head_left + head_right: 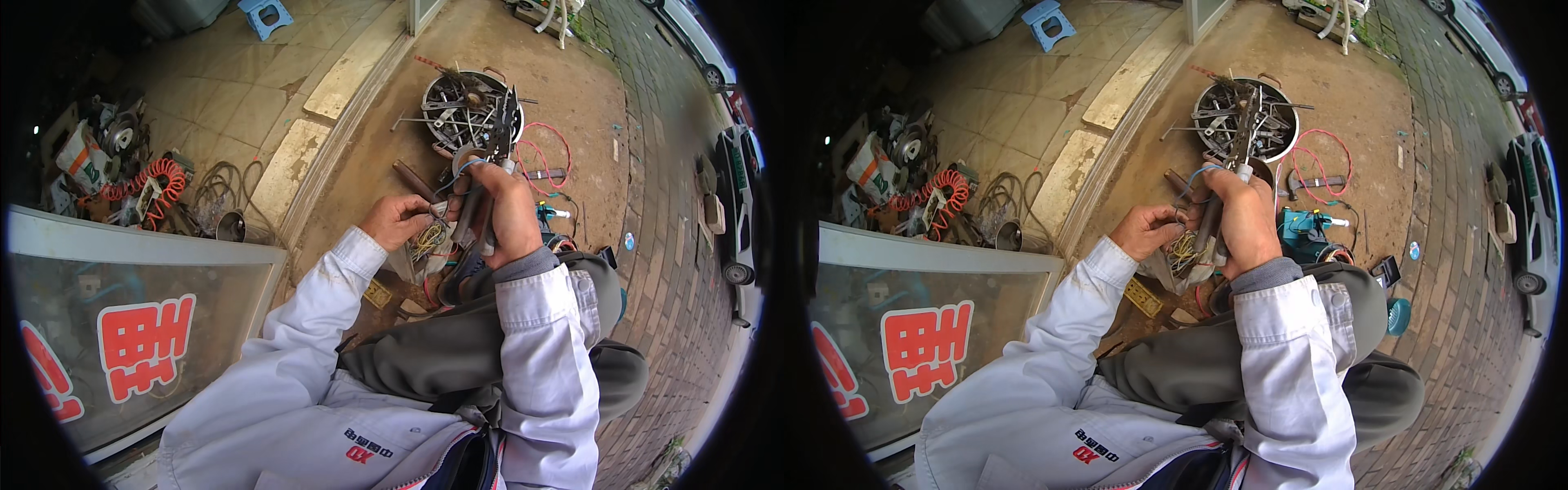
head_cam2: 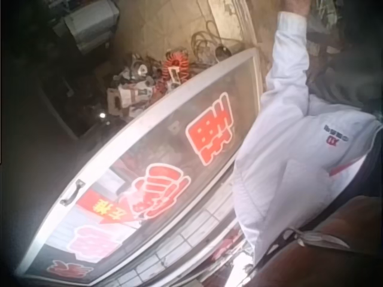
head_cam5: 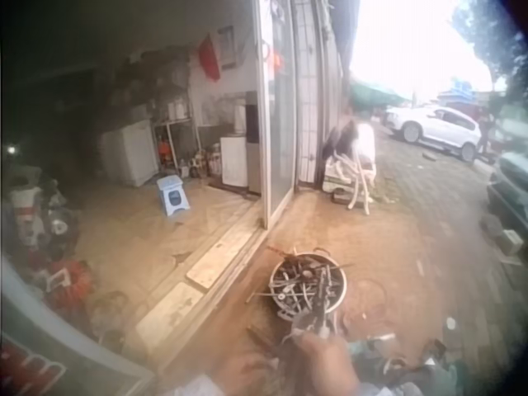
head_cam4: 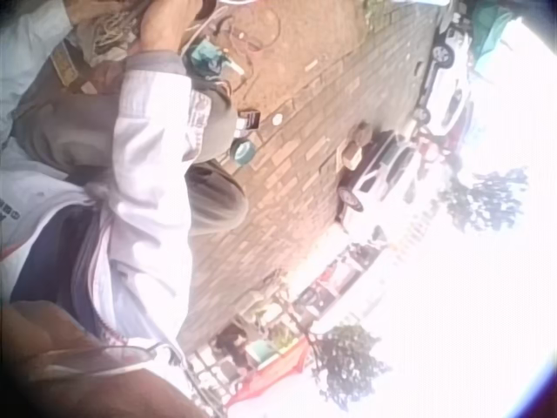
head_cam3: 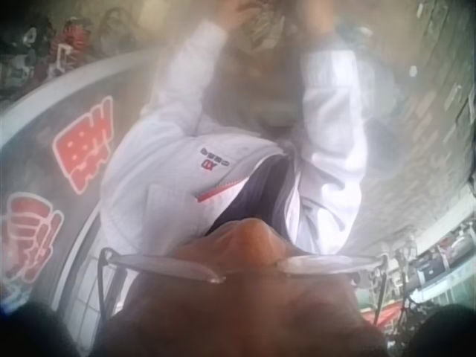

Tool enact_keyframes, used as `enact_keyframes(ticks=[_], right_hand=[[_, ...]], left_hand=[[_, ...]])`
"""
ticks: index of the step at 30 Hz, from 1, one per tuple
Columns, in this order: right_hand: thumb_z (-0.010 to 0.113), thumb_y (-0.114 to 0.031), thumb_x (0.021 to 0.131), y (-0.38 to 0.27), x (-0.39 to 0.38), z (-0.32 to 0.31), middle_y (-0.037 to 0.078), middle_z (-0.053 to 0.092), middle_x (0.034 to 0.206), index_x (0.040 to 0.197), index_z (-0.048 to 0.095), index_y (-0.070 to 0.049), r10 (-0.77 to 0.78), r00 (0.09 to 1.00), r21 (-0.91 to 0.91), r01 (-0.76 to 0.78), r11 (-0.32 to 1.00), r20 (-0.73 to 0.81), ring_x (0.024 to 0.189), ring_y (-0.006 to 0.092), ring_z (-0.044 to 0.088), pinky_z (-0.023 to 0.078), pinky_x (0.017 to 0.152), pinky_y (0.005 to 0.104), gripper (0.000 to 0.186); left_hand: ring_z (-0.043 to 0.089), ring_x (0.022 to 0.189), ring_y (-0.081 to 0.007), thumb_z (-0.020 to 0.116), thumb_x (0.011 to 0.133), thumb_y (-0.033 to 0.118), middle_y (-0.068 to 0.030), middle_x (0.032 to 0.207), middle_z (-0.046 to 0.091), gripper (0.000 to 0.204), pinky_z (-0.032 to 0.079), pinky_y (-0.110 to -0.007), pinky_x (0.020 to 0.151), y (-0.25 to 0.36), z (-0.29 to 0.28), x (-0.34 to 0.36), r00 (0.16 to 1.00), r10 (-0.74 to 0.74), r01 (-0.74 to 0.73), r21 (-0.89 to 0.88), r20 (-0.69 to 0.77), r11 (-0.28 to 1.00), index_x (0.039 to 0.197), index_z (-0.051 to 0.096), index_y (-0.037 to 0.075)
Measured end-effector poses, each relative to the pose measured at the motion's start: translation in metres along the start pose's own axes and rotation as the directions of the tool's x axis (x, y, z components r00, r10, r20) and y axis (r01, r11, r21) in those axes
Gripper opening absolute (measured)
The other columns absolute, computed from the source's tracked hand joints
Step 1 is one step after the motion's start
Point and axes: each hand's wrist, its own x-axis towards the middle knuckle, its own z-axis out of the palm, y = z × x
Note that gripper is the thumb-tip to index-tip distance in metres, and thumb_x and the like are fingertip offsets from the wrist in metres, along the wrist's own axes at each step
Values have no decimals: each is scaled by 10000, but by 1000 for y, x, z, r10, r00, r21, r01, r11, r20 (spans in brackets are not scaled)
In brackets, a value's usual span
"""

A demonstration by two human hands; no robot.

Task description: The person sits on the ground and uses pliers to strip and twist wires on a small motor or generator component. They repeatedly cut, strip, and connect wires while handling the component with both hands.

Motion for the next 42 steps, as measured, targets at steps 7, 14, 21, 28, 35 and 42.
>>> enact_keyframes(ticks=[7,14,21,28,35,42], right_hand=[[561,-256,909,-2,4,0,125,607,680,859,600,21,-29,963,13,33,999,-267,571,239,602,527,538,363,285],[601,-187,855,-2,6,2,89,578,777,958,572,-14,-29,937,85,63,994,-348,587,206,584,466,514,355,204],[645,-232,817,11,20,-17,175,662,869,1003,571,41,-149,933,-277,56,959,-328,695,273,647,521,641,398,339],[705,-125,759,9,-14,10,283,609,1004,1164,528,58,-656,753,-908,238,346,-53,945,451,604,480,833,499,479],[738,-94,705,20,-60,4,268,619,992,1196,533,71,-519,836,-846,400,352,180,917,459,618,509,785,497,557],[752,-127,682,24,-78,2,242,596,995,1200,530,71,-443,873,-897,346,275,201,943,418,592,494,825,470,598]], left_hand=[[629,671,-138,544,992,125,-74,892,661,113,538,-271,596,-12,-6,-5,974,-48,-48,-406,-223,912,1043,569,28],[618,709,-179,530,997,147,-121,936,638,116,572,-337,627,5,-2,-21,948,1,-218,-645,-320,732,1042,551,42],[622,779,-141,576,982,165,-70,947,661,117,559,-297,702,11,-8,-25,894,-57,-280,-653,-444,704,995,593,50],[584,850,-106,617,968,174,-66,968,667,203,483,-272,817,63,1,-40,781,298,-323,53,-549,945,1080,600,5],[603,890,-165,554,959,72,-86,962,617,150,505,-323,870,69,6,-41,872,250,-402,-326,-421,856,1079,552,-18],[631,871,-121,635,960,120,-63,972,675,182,519,-278,845,67,22,-40,899,183,-362,-438,-399,823,1092,611,-4]])
